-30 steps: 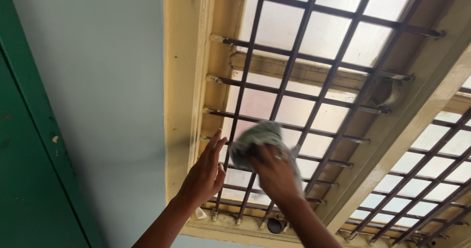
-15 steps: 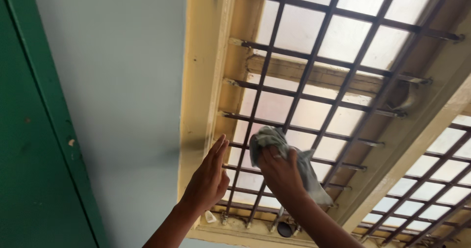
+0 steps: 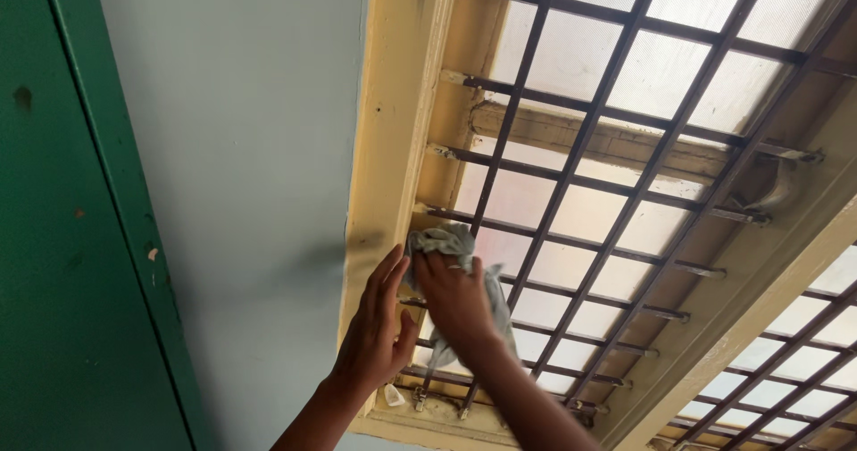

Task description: The person walks into a room and begins cleaning a window with metal security bars using a cloth. They wipe the bars and the surrounding frame repeatedly.

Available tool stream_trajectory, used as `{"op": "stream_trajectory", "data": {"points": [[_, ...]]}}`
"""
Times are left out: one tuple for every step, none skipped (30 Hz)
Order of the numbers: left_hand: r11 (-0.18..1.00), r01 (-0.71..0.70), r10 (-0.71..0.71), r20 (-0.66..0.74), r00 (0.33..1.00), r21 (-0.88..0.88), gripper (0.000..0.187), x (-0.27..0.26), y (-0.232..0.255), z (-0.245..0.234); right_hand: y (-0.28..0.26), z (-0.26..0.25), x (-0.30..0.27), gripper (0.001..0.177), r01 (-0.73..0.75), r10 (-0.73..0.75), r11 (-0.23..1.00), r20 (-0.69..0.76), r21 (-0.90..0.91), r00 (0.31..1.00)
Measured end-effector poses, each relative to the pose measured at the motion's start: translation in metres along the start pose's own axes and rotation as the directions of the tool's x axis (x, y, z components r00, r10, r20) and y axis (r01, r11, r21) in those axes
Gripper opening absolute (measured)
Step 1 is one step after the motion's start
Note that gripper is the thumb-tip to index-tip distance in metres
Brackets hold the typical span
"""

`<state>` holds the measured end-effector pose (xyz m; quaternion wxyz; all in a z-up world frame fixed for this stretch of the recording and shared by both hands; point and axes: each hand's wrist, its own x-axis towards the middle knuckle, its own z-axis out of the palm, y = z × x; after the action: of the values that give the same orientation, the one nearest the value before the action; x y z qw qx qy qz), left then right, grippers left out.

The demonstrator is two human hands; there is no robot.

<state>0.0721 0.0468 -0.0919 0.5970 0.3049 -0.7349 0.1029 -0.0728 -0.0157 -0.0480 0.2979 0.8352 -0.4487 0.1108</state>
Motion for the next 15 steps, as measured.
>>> {"op": "stream_trajectory", "data": {"points": [[1.000, 0.009, -0.009, -0.001, 1.000, -0.015, 0.078, 0.000, 0.000, 0.000, -0.007, -0.001, 0.003, 0.064, -0.049, 0.049, 0.998, 0.010, 0.028, 0.999], [0.999, 0.040, -0.040, 0.020, 0.999, -0.010, 0.077, 0.000, 0.000, 0.001, -0.014, -0.002, 0.002, 0.058, -0.098, 0.097, 0.994, 0.025, 0.054, 0.995], [0.998, 0.070, -0.070, 0.040, 0.997, -0.003, 0.077, 0.001, -0.001, 0.000, -0.017, -0.002, 0.000, 0.052, -0.147, 0.144, 0.986, 0.042, 0.079, 0.989], [0.994, 0.109, -0.109, 0.065, 0.992, 0.003, 0.077, -0.003, 0.000, 0.000, -0.016, 0.000, -0.003, 0.053, -0.115, 0.118, 0.990, -0.037, 0.083, 0.992], [0.996, 0.094, -0.094, 0.060, 0.994, 0.004, 0.077, -0.007, 0.001, 0.000, -0.014, 0.002, -0.006, 0.053, -0.083, 0.092, 0.993, -0.116, 0.084, 0.989], [0.997, 0.075, -0.075, 0.052, 0.996, 0.005, 0.078, -0.008, 0.002, 0.001, -0.009, 0.004, -0.008, 0.054, -0.051, 0.066, 0.996, -0.199, 0.079, 0.978], [0.998, 0.055, -0.055, 0.045, 0.997, 0.005, 0.078, -0.009, 0.003, 0.001, -0.006, 0.006, -0.010, 0.053, -0.019, 0.031, 0.998, -0.217, 0.057, 0.976], [0.999, 0.053, -0.053, 0.042, 0.998, 0.006, 0.079, -0.009, 0.004, 0.001, -0.002, 0.007, -0.009, 0.051, 0.013, -0.005, 0.999, -0.240, 0.031, 0.971], [0.999, 0.050, -0.050, 0.039, 0.998, 0.006, 0.079, -0.009, 0.004, 0.000, 0.002, 0.007, -0.010, 0.050, 0.045, -0.042, 0.999, -0.261, 0.005, 0.964], [0.999, 0.051, -0.052, 0.039, 0.998, 0.005, 0.080, -0.011, 0.005, -0.001, 0.005, 0.008, -0.015, 0.050, 0.069, -0.065, 0.998, -0.235, 0.008, 0.970], [0.998, 0.059, -0.059, 0.040, 0.997, 0.016, 0.080, -0.013, 0.006, -0.002, 0.008, 0.009, -0.020, 0.049, 0.093, -0.088, 0.996, -0.208, 0.012, 0.974], [0.998, 0.064, -0.065, 0.040, 0.997, 0.026, 0.080, -0.013, 0.005, -0.004, 0.013, 0.009, -0.025, 0.048, 0.115, -0.110, 0.993, -0.183, 0.015, 0.977], [0.997, 0.069, -0.071, 0.041, 0.997, 0.035, 0.080, -0.014, 0.006, -0.005, 0.017, 0.011, -0.033, 0.055, 0.127, -0.120, 0.991, -0.135, 0.042, 0.984], [0.998, 0.059, -0.060, 0.033, 0.998, 0.033, 0.079, -0.013, 0.005, -0.005, 0.019, 0.014, -0.045, 0.061, 0.138, -0.132, 0.988, -0.090, 0.068, 0.987], [0.998, 0.049, -0.050, 0.026, 0.998, 0.032, 0.078, -0.012, 0.005, -0.004, 0.024, 0.017, -0.056, 0.068, 0.148, -0.144, 0.984, -0.045, 0.095, 0.989]]}}
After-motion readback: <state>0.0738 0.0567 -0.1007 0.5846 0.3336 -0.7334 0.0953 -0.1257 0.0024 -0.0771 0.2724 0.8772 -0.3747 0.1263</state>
